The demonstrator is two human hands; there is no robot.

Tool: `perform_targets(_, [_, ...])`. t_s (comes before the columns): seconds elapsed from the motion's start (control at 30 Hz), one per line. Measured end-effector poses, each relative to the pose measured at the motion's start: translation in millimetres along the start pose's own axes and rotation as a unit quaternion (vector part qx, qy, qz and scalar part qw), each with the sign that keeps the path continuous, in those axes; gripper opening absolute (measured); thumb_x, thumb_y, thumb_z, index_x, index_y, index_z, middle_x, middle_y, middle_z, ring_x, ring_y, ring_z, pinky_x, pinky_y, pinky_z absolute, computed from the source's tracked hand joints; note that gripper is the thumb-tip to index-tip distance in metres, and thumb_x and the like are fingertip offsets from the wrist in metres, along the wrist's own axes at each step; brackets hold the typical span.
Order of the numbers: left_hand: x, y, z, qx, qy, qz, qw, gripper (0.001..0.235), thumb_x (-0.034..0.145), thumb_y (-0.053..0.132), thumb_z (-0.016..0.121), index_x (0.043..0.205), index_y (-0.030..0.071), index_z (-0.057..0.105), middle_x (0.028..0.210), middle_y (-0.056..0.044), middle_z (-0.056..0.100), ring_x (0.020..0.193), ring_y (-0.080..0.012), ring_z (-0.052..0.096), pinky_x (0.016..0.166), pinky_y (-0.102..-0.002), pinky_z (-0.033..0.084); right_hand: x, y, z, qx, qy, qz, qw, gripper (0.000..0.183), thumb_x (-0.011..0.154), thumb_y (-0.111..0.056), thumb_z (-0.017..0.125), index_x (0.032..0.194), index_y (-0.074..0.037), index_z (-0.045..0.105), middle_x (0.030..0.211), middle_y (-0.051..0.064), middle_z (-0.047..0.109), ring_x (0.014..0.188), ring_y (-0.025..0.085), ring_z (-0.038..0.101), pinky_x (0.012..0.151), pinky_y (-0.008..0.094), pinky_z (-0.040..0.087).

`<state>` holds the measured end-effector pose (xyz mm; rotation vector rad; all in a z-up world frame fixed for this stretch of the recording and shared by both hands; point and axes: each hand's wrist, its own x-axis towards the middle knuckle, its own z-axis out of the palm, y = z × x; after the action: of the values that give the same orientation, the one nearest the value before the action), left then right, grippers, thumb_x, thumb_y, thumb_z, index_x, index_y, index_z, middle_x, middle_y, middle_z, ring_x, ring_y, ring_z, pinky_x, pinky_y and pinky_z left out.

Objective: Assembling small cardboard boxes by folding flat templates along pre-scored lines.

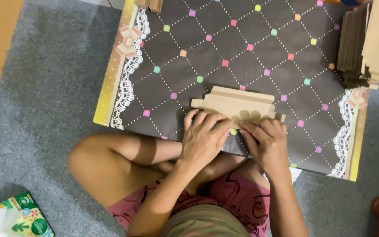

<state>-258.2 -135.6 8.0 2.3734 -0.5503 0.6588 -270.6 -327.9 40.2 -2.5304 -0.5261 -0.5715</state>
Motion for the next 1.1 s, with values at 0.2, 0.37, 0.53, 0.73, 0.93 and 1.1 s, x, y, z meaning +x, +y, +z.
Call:
perform_targets(0.2, [12.0, 2.5, -5.3, -0.003, -0.006, -0.011, 1.000, 0.011, 0.091, 0.020, 0.071, 0.101, 0.024, 0.073, 0.096, 0.001, 0.065, 0.098, -0.0221, 0.064, 0.103, -0.051, 0.040, 1.1, -0.1, 2.4, -0.007, -0.031, 0.045, 0.998, 0.009, 0.096, -0.018, 0.078, 0.104, -0.015, 0.080, 0.093, 0.004, 0.071, 0.087, 0.026, 0.063, 0.084, 0.037, 0.044])
perform_targets(0.37, [19.3, -2.7, 9.2, 0.022, -0.008, -0.023, 0.999, 0.011, 0.092, 0.019, 0.071, 0.101, 0.025, 0.072, 0.089, 0.001, 0.065, 0.091, -0.0222, 0.066, 0.101, -0.049, 0.041, 9.3, 4.5, 8.4, -0.018, -0.035, 0.064, 0.997, 0.010, 0.097, -0.019, 0.077, 0.105, -0.013, 0.078, 0.088, 0.005, 0.068, 0.085, 0.029, 0.063, 0.084, 0.038, 0.044])
perform_targets(0.53, [29.9, 4.3, 3.0, 0.038, -0.006, -0.042, 0.998, 0.024, 0.089, 0.017, 0.073, 0.112, 0.023, 0.070, 0.090, -0.002, 0.063, 0.088, -0.0235, 0.066, 0.101, -0.048, 0.042, 10.8, -0.5, 14.3, -0.011, -0.017, 0.089, 0.996, 0.017, 0.098, -0.015, 0.078, 0.114, -0.012, 0.077, 0.093, 0.005, 0.066, 0.091, 0.028, 0.063, 0.088, 0.038, 0.043])
perform_targets(0.73, [22.8, 14.9, 3.6, 0.054, 0.026, -0.042, 0.997, 0.011, 0.088, 0.013, 0.074, 0.096, 0.019, 0.070, 0.102, -0.002, 0.059, 0.100, -0.0247, 0.057, 0.089, -0.043, 0.042, 10.9, -6.5, 14.5, -0.079, 0.024, 0.049, 0.995, 0.005, 0.099, -0.018, 0.078, 0.104, -0.017, 0.078, 0.120, 0.004, 0.065, 0.110, 0.029, 0.055, 0.097, 0.042, 0.037])
perform_targets(0.93, [12.9, 22.9, 1.5, 0.037, 0.009, -0.020, 0.999, 0.016, 0.089, 0.013, 0.072, 0.104, 0.015, 0.075, 0.106, -0.006, 0.063, 0.107, -0.0261, 0.062, 0.087, -0.040, 0.049, 3.0, -25.6, 24.2, -0.110, 0.010, 0.035, 0.993, 0.020, 0.097, -0.004, 0.068, 0.111, -0.013, 0.080, 0.110, 0.005, 0.068, 0.103, 0.028, 0.062, 0.087, 0.038, 0.045])
perform_targets(1.1, [3.2, 33.0, -1.7, 0.062, 0.016, -0.018, 0.998, 0.035, 0.096, 0.012, 0.055, 0.128, 0.009, 0.069, 0.124, -0.010, 0.065, 0.124, -0.0293, 0.062, 0.103, -0.043, 0.047, 1.5, -44.4, 25.5, -0.178, 0.015, 0.030, 0.983, 0.029, 0.101, -0.013, 0.062, 0.127, -0.010, 0.074, 0.121, 0.008, 0.065, 0.116, 0.030, 0.061, 0.096, 0.038, 0.046])
